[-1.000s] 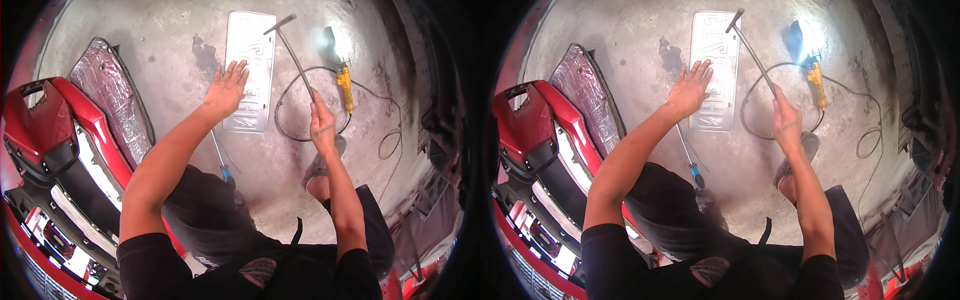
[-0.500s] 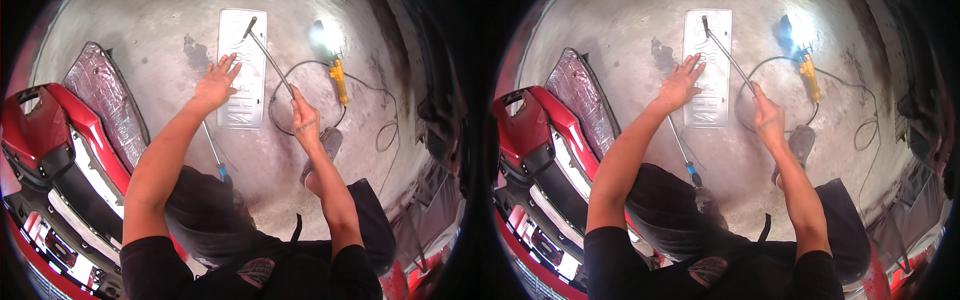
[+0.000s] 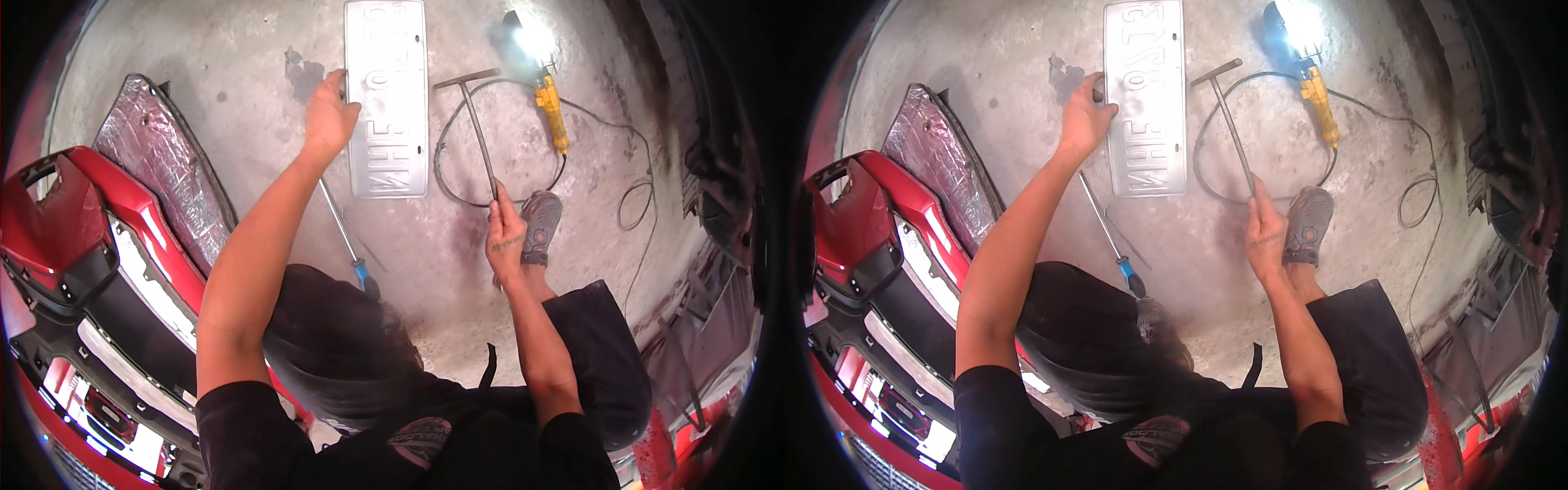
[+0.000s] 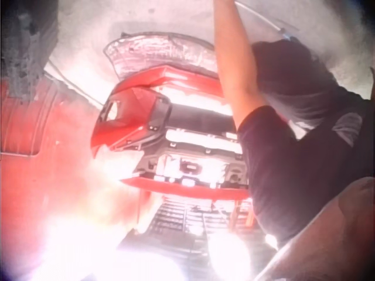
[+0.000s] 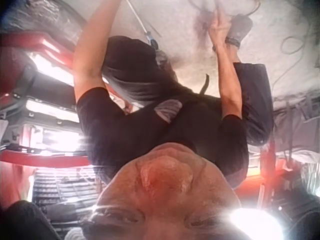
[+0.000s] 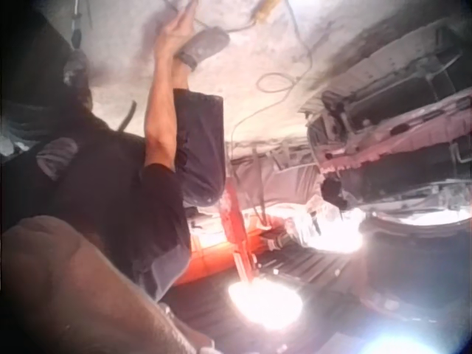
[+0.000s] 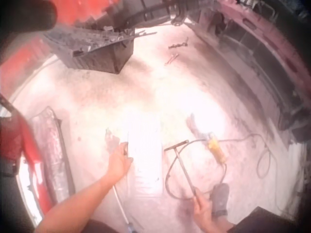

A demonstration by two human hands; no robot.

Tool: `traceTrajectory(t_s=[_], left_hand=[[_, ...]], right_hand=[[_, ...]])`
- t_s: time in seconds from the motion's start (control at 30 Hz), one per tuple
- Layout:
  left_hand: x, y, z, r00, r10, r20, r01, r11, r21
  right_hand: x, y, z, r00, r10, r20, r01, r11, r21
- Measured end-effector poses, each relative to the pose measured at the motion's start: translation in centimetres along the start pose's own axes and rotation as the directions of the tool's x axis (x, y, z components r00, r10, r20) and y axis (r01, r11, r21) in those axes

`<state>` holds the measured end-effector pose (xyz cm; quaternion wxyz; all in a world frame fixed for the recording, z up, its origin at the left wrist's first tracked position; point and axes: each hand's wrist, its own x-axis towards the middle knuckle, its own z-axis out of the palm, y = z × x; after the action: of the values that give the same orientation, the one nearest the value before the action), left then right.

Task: The person uses a tool to work on a license plate, bends the plate by hand, and then fits a black plastic component into a red car bumper.

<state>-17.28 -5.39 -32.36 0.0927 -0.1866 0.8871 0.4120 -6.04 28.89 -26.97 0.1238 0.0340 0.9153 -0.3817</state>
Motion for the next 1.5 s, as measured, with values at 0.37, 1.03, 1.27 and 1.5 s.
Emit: traceTrajectory(t_s=[0.37,1.03,1.27,1.5], left_hand=[[0.7,1.2,0.6,0.999,0.039,-0.013,-0.04,0.996,-0.079],[-3.9,2.8,0.2,0.861,0.183,0.474,-0.469,0.646,0.602],[-4.2,3.0,0.0,0.842,0.099,0.53,-0.482,0.579,0.658],[-4.2,2.3,0.1,0.855,0.147,0.497,-0.482,0.578,0.658]], right_hand=[[-1.7,-0.3,0.2,0.99,-0.127,0.06,0.127,0.992,0.013],[0.4,-2.5,0.3,0.982,-0.155,0.104,0.163,0.984,-0.071],[2.3,-1.7,0.8,0.958,-0.212,0.195,0.257,0.936,-0.242],[2.7,-1.6,0.4,0.954,-0.247,0.169,0.281,0.934,-0.22]])
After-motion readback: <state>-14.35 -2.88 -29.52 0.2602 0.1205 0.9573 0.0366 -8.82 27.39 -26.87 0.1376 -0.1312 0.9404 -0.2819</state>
